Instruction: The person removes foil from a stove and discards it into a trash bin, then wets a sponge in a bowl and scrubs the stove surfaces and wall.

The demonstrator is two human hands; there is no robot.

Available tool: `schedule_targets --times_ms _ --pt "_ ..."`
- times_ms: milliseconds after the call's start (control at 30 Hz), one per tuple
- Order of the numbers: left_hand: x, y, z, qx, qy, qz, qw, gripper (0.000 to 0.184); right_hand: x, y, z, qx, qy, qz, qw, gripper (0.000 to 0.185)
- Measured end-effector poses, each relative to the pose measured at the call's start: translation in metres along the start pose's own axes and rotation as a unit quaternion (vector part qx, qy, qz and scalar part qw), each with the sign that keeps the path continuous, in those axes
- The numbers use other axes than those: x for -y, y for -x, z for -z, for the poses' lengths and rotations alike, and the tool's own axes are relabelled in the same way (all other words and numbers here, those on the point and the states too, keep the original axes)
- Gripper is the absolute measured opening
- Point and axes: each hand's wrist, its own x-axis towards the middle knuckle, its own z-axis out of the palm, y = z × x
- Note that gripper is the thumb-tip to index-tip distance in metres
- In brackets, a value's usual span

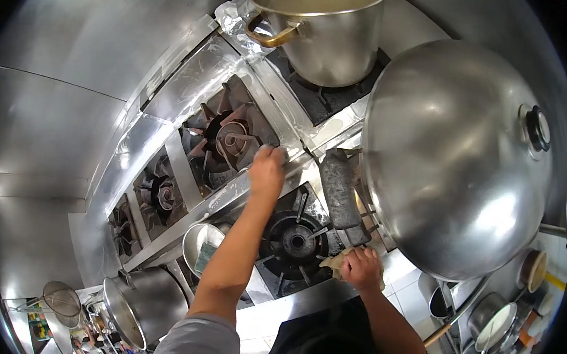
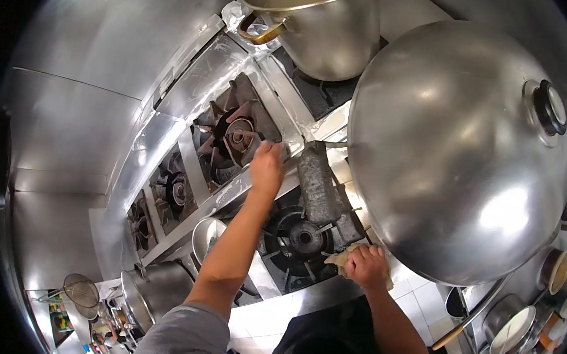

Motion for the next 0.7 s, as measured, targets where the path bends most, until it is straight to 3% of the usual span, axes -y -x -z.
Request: schedule_targets --times_ms 33,67,300,400,500,633,700 --pt "0.008 0.006 0.005 -0.012 0.015 0.012 1.0 0.022 0.0 -0.002 0.001 -0.005 -0.009 0.002 1.0 0.014" --pt "0.017 0.014 0.011 -0.007 0.024 0.008 1.0 0.037 -0.002 -0.003 0.003 -0.01 -0.018 0.002 1.0 0.014" --pt "0.003 -0.001 -0.005 -0.059 0.033 -0.03 0.997 0.033 -0.004 0.005 0.001 -0.005 -0.043 0.01 0.999 0.014" --pt "0.036 0.031 0.019 -0.017 0.014 0.012 1.0 0.03 -0.006 0.001 0.002 0.011 -0.047 0.013 0.999 0.013" --pt "0.048 0.041 0.02 -0.044 0.036 0.021 0.998 0.03 -0.005 0.003 -0.001 0.006 -0.048 0.007 0.999 0.012" --pt "0.001 -0.001 -0.005 -0.039 0.026 -0.013 0.999 0.034 -0.002 0.004 -0.002 0.02 -0.032 -0.001 0.999 0.011" --pt "0.015 0.012 0.002 -0.045 0.038 0.0 0.998 0.034 -0.003 0.002 -0.002 0.024 -0.022 0.006 0.999 0.01"
